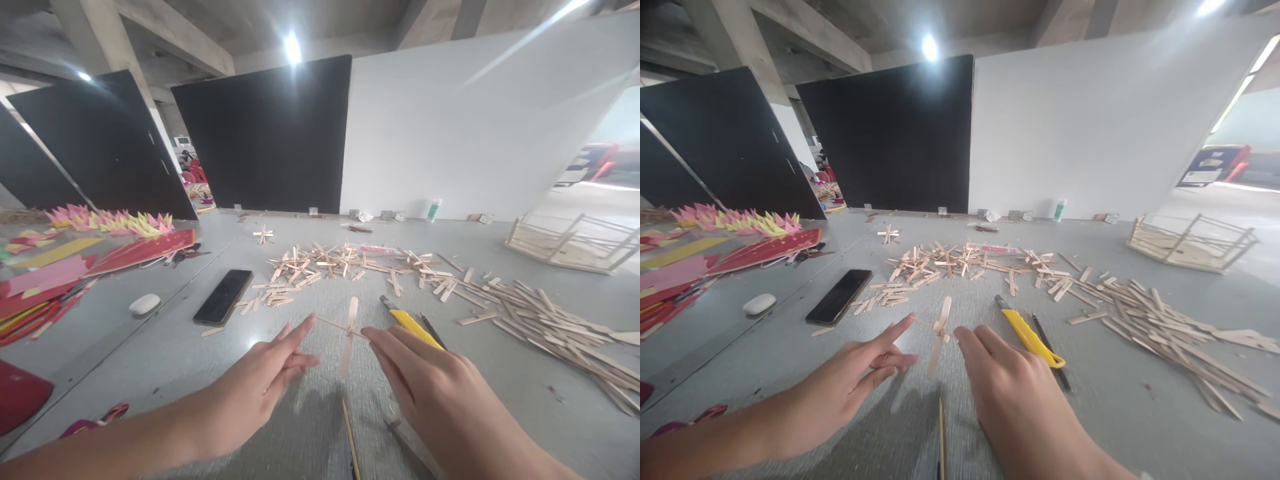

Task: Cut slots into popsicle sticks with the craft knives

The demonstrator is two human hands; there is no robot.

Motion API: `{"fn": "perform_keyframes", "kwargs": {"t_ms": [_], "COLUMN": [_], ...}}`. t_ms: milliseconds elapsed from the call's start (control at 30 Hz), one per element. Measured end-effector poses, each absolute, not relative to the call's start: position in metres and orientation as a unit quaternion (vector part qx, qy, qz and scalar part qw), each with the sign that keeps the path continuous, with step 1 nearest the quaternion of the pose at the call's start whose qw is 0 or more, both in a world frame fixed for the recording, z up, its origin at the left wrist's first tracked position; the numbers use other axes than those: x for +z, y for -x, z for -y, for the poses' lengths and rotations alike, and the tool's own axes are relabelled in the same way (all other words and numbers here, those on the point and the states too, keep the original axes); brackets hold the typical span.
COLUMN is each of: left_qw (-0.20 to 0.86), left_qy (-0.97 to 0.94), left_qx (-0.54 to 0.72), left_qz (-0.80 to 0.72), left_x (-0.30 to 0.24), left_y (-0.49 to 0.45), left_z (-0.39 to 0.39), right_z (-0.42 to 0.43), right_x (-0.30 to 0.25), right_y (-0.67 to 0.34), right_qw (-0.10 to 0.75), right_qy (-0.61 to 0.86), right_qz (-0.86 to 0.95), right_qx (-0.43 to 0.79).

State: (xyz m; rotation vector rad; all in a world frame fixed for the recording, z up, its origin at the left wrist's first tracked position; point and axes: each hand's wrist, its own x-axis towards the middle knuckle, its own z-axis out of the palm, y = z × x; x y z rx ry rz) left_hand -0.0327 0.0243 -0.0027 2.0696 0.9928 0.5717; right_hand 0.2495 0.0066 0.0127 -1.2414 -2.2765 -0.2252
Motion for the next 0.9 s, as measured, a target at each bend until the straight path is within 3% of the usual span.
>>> {"fn": "perform_keyframes", "kwargs": {"t_ms": [100,467,567,767,900], "left_qw": [0.374,0.210,0.216,0.256,0.285], "left_qy": [-0.828,-0.904,-0.896,-0.899,-0.887], "left_qx": [0.160,0.200,0.211,0.105,0.129], "left_qz": [-0.385,-0.314,-0.324,-0.340,-0.340], "left_x": [-0.009,-0.011,-0.010,-0.006,-0.013], "left_y": [0.040,0.031,0.031,0.037,0.046], "left_z": [-0.026,-0.039,-0.040,-0.037,-0.037], "right_z": [-0.007,-0.005,-0.006,-0.007,-0.006], "right_x": [0.013,0.014,0.014,0.014,0.012], "right_y": [-0.250,-0.252,-0.252,-0.253,-0.254], "right_qw": [0.272,0.278,0.280,0.269,0.272], "right_qy": [0.458,0.449,0.449,0.446,0.438], "right_qz": [0.842,0.844,0.843,0.849,0.852], "right_qx": [-0.086,-0.093,-0.092,-0.091,-0.090]}}
